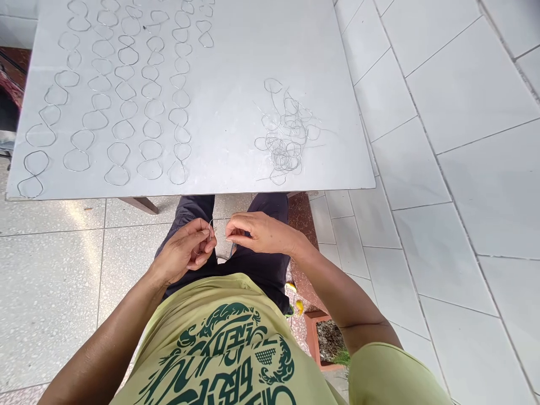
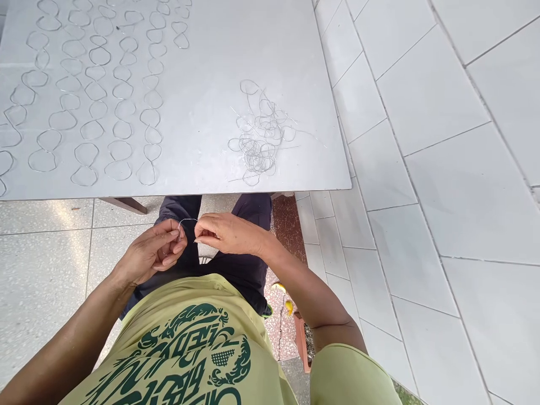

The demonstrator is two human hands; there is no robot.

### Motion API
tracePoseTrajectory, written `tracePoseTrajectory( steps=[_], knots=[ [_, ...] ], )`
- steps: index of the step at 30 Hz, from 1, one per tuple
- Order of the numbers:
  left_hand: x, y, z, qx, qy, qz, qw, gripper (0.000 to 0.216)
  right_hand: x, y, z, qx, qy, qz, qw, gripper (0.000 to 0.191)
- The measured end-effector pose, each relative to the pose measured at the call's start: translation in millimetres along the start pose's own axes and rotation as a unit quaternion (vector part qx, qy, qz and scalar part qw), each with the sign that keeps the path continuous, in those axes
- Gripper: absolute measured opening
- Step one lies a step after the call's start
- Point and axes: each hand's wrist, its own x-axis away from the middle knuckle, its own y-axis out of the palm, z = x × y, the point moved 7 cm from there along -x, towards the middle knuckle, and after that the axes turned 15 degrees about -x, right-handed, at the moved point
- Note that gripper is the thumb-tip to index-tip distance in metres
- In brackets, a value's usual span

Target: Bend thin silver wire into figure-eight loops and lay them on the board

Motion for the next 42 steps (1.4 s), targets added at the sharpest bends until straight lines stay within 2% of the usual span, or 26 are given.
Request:
tracePoseTrajectory(
  steps=[7, 12, 18, 26, 37, 40, 42],
  knots=[
    [-3, 4, -5, -0.021, -0.004, -0.012, 1.0, 0.02, 3, 4, 3, 0.009, 0.015, 0.024, 1.0, 0.011],
    [-6, 2, -9, -0.073, -0.003, -0.003, 0.997, 0.013, 3, 12, 10, 0.003, 0.019, 0.07, 0.997, 0.011],
    [-6, -2, -4, -0.156, 0.037, 0.051, 0.986, 0.04, 6, 22, 20, -0.011, 0.01, 0.153, 0.988, 0.014],
    [-14, -1, -6, -0.143, 0.066, 0.103, 0.982, 0.04, 9, 29, 23, -0.002, -0.009, 0.244, 0.97, 0.014],
    [-19, -6, 3, -0.236, 0.091, 0.19, 0.949, 0.038, 6, 33, 25, 0.014, -0.007, 0.264, 0.965, 0.013],
    [-21, -7, 0, -0.216, 0.086, 0.183, 0.955, 0.037, 7, 31, 23, 0.003, -0.015, 0.271, 0.962, 0.013],
    [-22, -5, -3, -0.179, 0.08, 0.154, 0.968, 0.039, 8, 30, 22, -0.007, -0.013, 0.276, 0.961, 0.014]
  ],
)
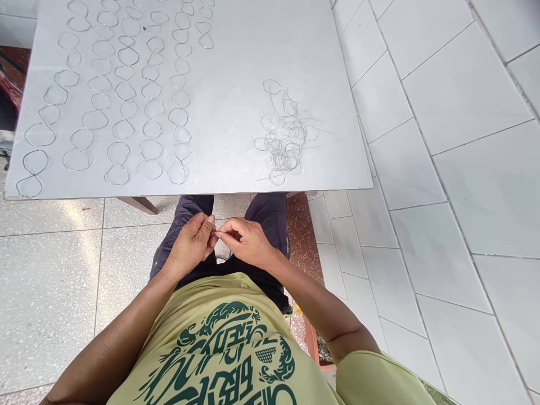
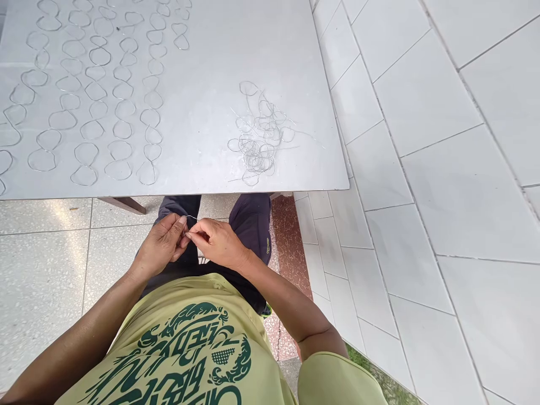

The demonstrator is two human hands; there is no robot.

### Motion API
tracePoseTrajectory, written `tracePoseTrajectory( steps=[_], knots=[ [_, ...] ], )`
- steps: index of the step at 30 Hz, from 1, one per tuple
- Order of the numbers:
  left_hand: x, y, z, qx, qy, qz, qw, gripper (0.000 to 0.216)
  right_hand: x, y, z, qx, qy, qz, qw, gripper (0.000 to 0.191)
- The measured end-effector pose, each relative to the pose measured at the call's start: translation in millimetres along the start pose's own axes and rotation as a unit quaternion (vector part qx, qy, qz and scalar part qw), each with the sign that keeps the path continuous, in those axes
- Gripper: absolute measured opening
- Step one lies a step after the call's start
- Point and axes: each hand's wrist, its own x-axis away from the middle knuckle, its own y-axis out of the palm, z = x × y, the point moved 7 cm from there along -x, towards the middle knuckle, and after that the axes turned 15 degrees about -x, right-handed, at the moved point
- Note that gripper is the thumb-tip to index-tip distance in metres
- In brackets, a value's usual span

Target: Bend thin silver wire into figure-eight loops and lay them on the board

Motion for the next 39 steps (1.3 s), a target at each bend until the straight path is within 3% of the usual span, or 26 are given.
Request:
tracePoseTrajectory(
  steps=[5, 10, 14, 18, 21, 24, 28, 31, 36, 39],
  knots=[
    [2, 1, 3, 0.095, -0.029, -0.07, 0.993, 0.044, 0, -4, 3, -0.018, 0.025, 0.014, 0.999, 0.012],
    [6, -3, 9, 0.137, -0.051, -0.103, 0.984, 0.051, -2, -9, 5, -0.033, 0.025, 0.059, 0.997, 0.011],
    [8, -6, 7, 0.123, -0.058, -0.102, 0.985, 0.051, -1, -8, 0, -0.057, 0.005, 0.04, 0.998, 0.015],
    [9, -6, 4, 0.134, -0.061, -0.102, 0.984, 0.048, 3, -9, -2, -0.068, 0.014, 0.003, 0.998, 0.032],
    [9, -5, 4, 0.136, -0.057, -0.11, 0.983, 0.043, 3, -18, 4, -0.084, 0.051, 0.041, 0.994, 0.042],
    [8, -2, 2, 0.141, -0.062, -0.118, 0.981, 0.036, -3, -26, 10, -0.1, 0.085, 0.077, 0.988, 0.038],
    [9, 4, -1, 0.141, -0.08, -0.109, 0.981, 0.031, -16, -19, 10, -0.101, 0.085, 0.033, 0.991, 0.028],
    [11, 5, -1, 0.147, -0.082, -0.089, 0.982, 0.029, -21, -12, 10, -0.089, 0.074, 0.013, 0.993, 0.032],
    [14, 4, 2, 0.143, -0.073, -0.055, 0.985, 0.026, -16, -7, 16, -0.073, 0.073, 0.077, 0.992, 0.035],
    [13, 6, 1, 0.135, -0.062, -0.066, 0.987, 0.03, -13, -5, 20, -0.073, 0.079, 0.12, 0.987, 0.035]
  ],
)
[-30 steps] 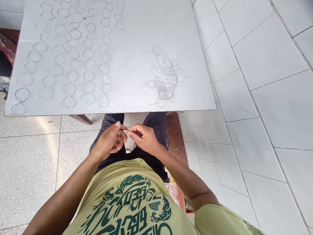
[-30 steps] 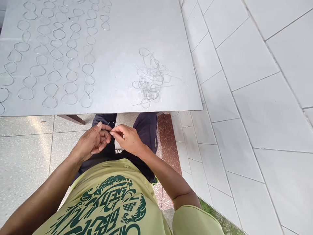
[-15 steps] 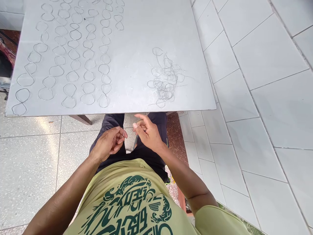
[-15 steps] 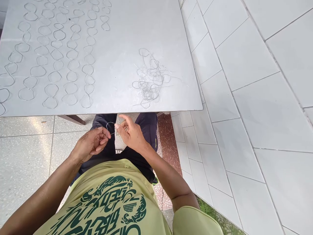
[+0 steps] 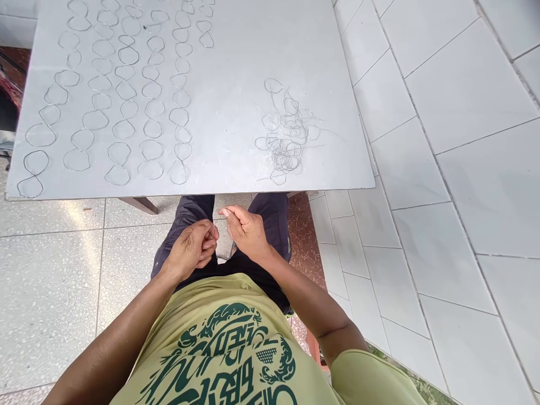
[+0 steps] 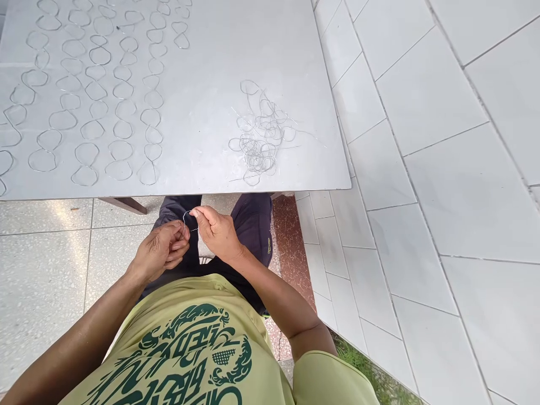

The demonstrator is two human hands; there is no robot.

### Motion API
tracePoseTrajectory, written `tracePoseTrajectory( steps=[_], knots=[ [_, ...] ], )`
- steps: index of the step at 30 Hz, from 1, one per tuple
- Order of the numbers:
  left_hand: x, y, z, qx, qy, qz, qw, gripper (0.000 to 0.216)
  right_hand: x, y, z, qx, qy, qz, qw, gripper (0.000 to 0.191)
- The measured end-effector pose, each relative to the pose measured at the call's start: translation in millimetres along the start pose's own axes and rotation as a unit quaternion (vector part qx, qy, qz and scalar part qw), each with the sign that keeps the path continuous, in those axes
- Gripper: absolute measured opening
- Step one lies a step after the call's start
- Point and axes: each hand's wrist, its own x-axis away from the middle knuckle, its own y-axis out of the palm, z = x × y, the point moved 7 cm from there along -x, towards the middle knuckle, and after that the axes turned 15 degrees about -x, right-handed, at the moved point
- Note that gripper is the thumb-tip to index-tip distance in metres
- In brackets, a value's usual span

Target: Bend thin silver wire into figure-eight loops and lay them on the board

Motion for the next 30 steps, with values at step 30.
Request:
tracePoseTrajectory(
  steps=[30],
  knots=[
    [8, -4, -6, -0.145, 0.15, -0.094, 0.973, 0.034, 7, 2, -3, -0.092, 0.035, 0.083, 0.992, 0.036]
  ],
)
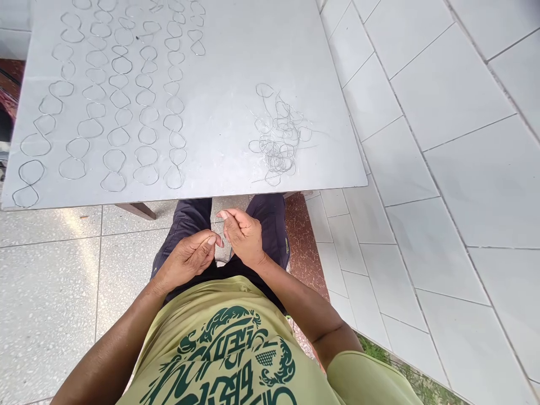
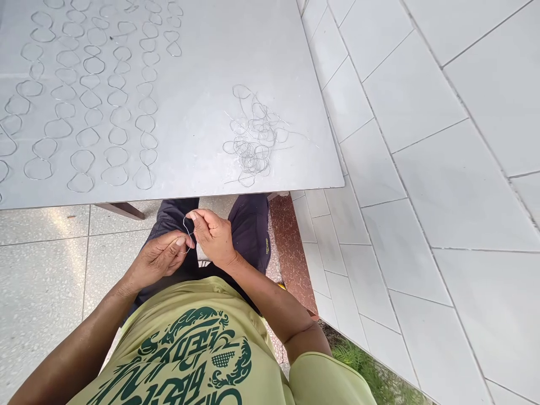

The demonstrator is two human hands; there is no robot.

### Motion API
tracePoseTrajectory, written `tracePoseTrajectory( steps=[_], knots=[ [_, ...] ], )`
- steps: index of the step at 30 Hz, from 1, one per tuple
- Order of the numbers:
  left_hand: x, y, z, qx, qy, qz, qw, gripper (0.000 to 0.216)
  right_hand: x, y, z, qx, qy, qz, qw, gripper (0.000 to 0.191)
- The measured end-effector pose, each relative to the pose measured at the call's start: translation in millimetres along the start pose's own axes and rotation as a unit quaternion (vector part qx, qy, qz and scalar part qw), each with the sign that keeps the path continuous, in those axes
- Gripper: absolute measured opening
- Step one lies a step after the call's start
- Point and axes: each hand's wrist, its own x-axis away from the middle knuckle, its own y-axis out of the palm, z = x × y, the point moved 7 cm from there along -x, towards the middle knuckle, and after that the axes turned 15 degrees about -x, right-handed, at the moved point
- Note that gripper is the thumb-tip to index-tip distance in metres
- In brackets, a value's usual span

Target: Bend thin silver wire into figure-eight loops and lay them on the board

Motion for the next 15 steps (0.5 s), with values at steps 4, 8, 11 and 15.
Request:
tracePoseTrajectory(
  steps=[4, 8, 11, 15],
  knots=[
    [-4, -2, 4, -0.019, -0.012, 0.022, 0.999, 0.037, -5, -1, -2, -0.003, 0.008, -0.017, 1.0, 0.039],
    [-8, -4, 7, 0.01, -0.045, 0.079, 0.996, 0.04, -14, -6, -2, -0.036, 0.036, -0.04, 0.998, 0.044],
    [-9, -6, 11, 0.029, -0.052, 0.119, 0.991, 0.039, -18, -12, -1, -0.06, 0.06, -0.04, 0.996, 0.049],
    [-11, -7, 14, 0.039, -0.052, 0.143, 0.988, 0.038, -19, -15, 0, -0.089, 0.09, -0.054, 0.991, 0.045]
  ],
)
